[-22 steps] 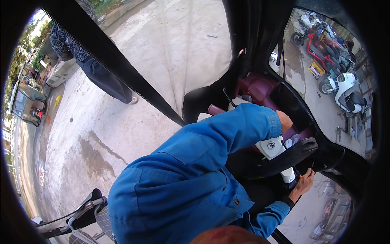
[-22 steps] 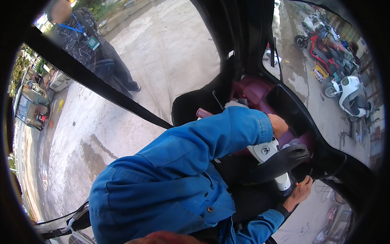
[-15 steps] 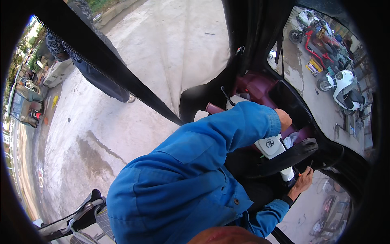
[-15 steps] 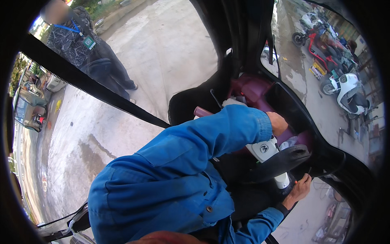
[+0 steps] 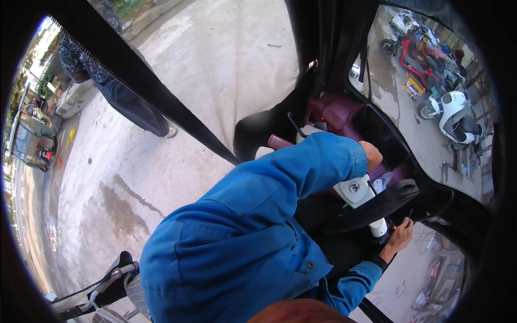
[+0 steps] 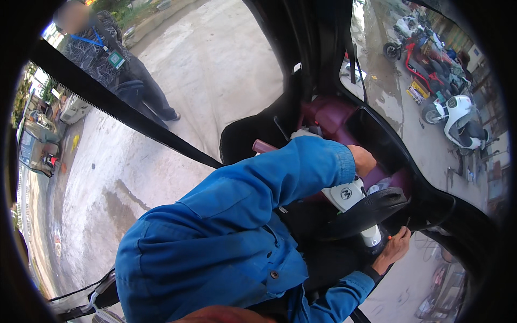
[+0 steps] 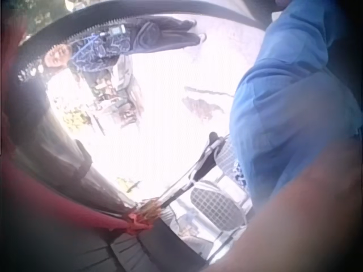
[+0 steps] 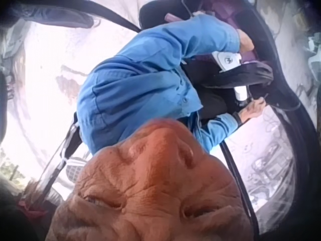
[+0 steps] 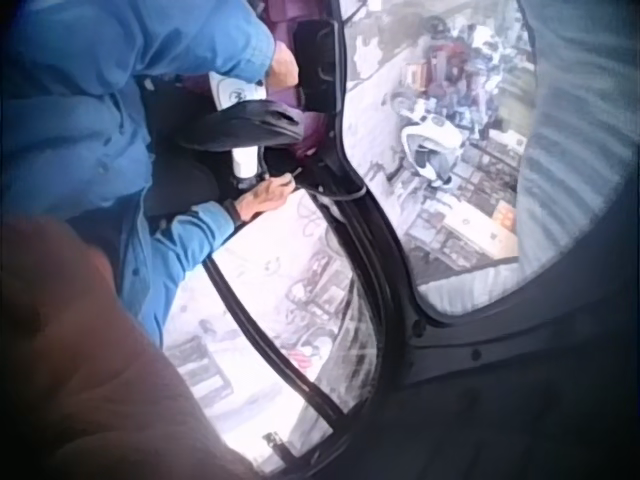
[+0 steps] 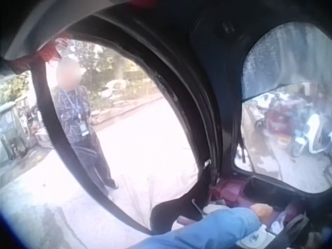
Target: The person secures a black rubber seal onto the frame of a scooter canopy using a rubber band. They repeatedly stretch and attach the band to hold the seal in place while seated on the scooter.
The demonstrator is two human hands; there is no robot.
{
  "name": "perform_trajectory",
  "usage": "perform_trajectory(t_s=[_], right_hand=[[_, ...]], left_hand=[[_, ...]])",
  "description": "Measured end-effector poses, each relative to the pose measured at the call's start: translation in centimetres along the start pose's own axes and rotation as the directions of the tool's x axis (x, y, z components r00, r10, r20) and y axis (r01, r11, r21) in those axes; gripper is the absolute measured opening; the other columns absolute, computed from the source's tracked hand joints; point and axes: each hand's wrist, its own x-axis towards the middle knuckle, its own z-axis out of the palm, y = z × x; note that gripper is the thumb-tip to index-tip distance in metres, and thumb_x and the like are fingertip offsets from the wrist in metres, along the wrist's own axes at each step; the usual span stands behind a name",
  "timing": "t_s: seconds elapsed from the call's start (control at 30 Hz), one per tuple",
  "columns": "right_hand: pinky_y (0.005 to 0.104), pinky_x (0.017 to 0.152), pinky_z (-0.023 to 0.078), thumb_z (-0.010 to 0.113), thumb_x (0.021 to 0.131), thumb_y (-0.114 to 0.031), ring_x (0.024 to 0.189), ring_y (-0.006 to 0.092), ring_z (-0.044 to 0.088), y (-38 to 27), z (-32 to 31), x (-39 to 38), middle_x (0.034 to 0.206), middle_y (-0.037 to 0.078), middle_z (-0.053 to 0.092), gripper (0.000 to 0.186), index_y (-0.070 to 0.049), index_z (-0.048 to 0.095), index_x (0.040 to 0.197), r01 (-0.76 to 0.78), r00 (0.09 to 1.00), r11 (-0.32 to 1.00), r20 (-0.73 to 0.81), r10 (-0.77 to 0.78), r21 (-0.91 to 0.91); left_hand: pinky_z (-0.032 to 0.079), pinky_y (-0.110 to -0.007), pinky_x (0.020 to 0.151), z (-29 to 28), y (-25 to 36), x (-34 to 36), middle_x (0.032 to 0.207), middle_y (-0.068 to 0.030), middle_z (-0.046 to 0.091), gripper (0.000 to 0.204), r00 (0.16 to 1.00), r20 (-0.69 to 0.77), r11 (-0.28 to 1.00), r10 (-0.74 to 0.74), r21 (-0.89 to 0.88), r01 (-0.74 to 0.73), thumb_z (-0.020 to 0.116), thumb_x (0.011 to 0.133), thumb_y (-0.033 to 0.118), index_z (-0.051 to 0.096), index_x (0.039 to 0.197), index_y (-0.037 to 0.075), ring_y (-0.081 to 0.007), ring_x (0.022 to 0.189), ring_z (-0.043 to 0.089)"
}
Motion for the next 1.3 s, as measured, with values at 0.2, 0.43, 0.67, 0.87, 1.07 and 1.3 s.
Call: perform_trajectory(t_s=[0.2, 0.43, 0.67, 0.87, 1.07, 1.3], right_hand=[[0.0488, 0.086, 0.055, 0.055, 0.115, -0.043, 0.094, 0.043, 0.072, -2.0, -1.3, -1.0, 0.109, 0.025, 0.078, 0.045, -0.003, 0.075, 0.124, 0.06, 0.998, 0.997, -0.017, -0.06, 0.039], [0.0496, 0.082, 0.054, 0.054, 0.115, -0.041, 0.091, 0.0434, 0.071, -1.5, -1.1, -0.8, 0.106, 0.024, 0.077, 0.043, -0.005, 0.075, 0.125, 0.036, 0.999, 0.998, -0.018, -0.035, 0.042], [0.0504, 0.077, 0.055, 0.054, 0.115, -0.042, 0.089, 0.042, 0.072, -0.4, -0.5, -0.5, 0.101, 0.022, 0.078, 0.041, -0.009, 0.076, 0.123, 0.084, 0.995, 0.996, -0.051, -0.085, -0.023], [0.0496, 0.078, 0.056, 0.055, 0.115, -0.042, 0.089, 0.0417, 0.073, -0.2, -0.3, -0.5, 0.102, 0.021, 0.079, 0.04, -0.01, 0.078, 0.123, 0.071, 0.995, 0.997, -0.067, -0.071, 0.006], [0.0495, 0.08, 0.057, 0.055, 0.115, -0.042, 0.09, 0.0416, 0.074, -0.5, -0.6, -0.7, 0.103, 0.021, 0.08, 0.041, -0.008, 0.077, 0.124, 0.108, 0.99, 0.994, -0.087, -0.109, -0.023], [0.0508, 0.079, 0.056, 0.055, 0.115, -0.042, 0.09, 0.0433, 0.073, -0.4, -0.5, -0.7, 0.103, 0.022, 0.079, 0.042, -0.008, 0.077, 0.126, 0.116, 0.988, 0.993, -0.102, -0.117, -0.02]], left_hand=[[0.064, -0.05, 0.09, 1.5, -0.5, 0.5, 0.121, -0.0191, 0.081, 0.031, 0.997, -0.064, 0.999, -0.041, 0.001, 0.041, 0.073, 0.093, 0.014, 0.085, 0.121, 0.006, -0.0403, 0.114, 0.078], [0.065, -0.05, 0.089, 1.5, 0.0, 0.2, 0.118, -0.0167, 0.082, 0.03, 0.996, -0.071, 0.999, -0.049, 0.007, 0.049, 0.075, 0.092, 0.015, 0.085, 0.12, 0.008, -0.0379, 0.112, 0.079], [0.064, -0.049, 0.094, 0.2, 0.8, -1.5, 0.122, -0.0179, 0.081, 0.032, 0.998, -0.023, 0.998, -0.064, 0.006, 0.064, 0.077, 0.094, 0.016, 0.084, 0.123, 0.005, -0.038, 0.115, 0.079], [0.064, -0.049, 0.094, 0.0, 0.8, -1.2, 0.123, -0.0184, 0.081, 0.032, 0.998, 0.002, 0.998, -0.062, 0.008, 0.062, 0.077, 0.095, 0.016, 0.084, 0.124, 0.005, -0.0383, 0.116, 0.078], [0.064, -0.048, 0.094, 0.5, 0.6, -0.7, 0.122, -0.0184, 0.081, 0.032, 0.999, -0.001, 0.999, -0.04, 0.015, 0.04, 0.077, 0.094, 0.016, 0.084, 0.123, 0.005, -0.0386, 0.115, 0.078], [0.064, -0.048, 0.093, 0.6, 0.5, -0.3, 0.122, -0.0177, 0.081, 0.032, 1.0, -0.004, 0.999, -0.023, 0.025, 0.023, 0.076, 0.092, 0.016, 0.085, 0.121, 0.005, -0.0382, 0.114, 0.078]])
